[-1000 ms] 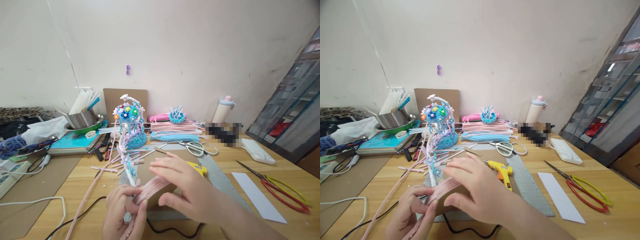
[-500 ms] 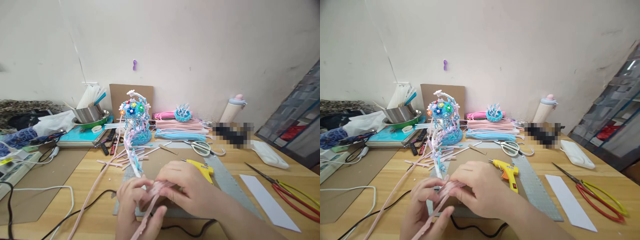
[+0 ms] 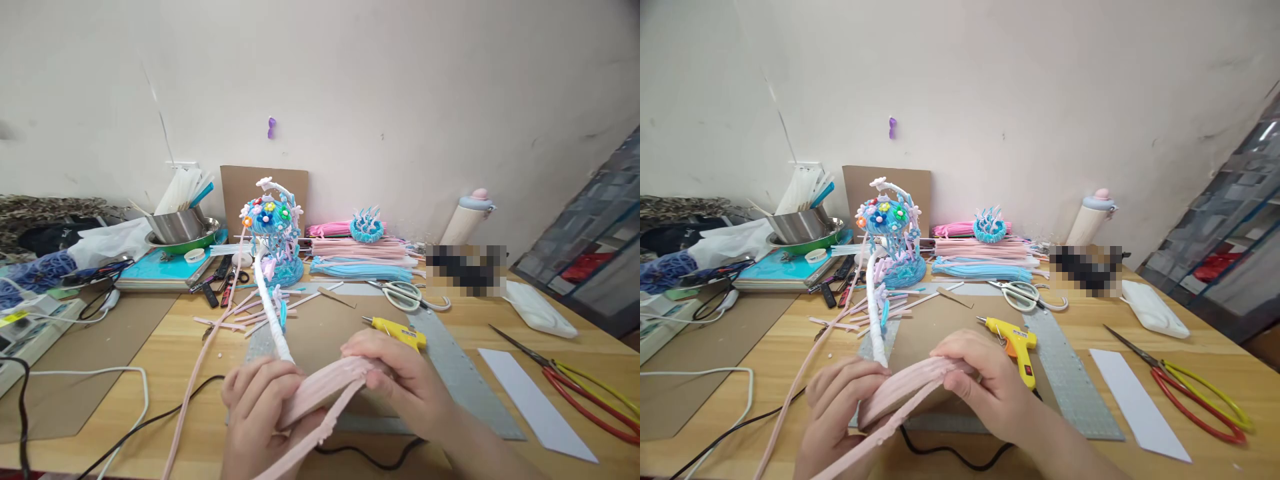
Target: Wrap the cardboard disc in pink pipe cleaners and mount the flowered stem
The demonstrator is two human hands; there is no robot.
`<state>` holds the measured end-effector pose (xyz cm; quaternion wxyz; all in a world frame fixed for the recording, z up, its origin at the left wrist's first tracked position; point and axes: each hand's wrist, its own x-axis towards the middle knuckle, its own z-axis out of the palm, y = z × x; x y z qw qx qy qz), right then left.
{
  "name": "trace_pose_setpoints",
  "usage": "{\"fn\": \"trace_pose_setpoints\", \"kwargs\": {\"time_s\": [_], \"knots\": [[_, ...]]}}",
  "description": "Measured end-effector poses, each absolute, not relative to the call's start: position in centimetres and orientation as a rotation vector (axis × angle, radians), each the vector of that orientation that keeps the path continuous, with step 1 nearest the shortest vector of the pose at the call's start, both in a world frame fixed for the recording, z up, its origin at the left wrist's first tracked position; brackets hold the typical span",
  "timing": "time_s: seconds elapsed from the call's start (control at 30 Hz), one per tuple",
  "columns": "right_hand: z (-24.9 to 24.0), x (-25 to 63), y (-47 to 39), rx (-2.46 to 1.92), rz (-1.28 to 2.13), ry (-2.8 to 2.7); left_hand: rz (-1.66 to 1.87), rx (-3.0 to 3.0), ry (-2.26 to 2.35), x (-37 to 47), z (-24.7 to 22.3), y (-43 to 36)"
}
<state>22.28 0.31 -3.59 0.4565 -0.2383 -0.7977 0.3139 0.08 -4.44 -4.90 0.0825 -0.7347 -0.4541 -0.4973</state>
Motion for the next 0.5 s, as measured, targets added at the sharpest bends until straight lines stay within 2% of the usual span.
{"fn": "trace_pose_setpoints", "kwargs": {"time_s": [0.27,0.5], "knots": [[-4.6,22.7,-2.2,-0.712,0.798,-1.91,-0.957,-2.363,-1.044,-1.2,-1.3,-4.0],[-3.6,22.3,-2.0,-0.664,0.743,-1.909,-0.961,-2.371,-1.055,-0.5,-1.0,-3.6]]}}
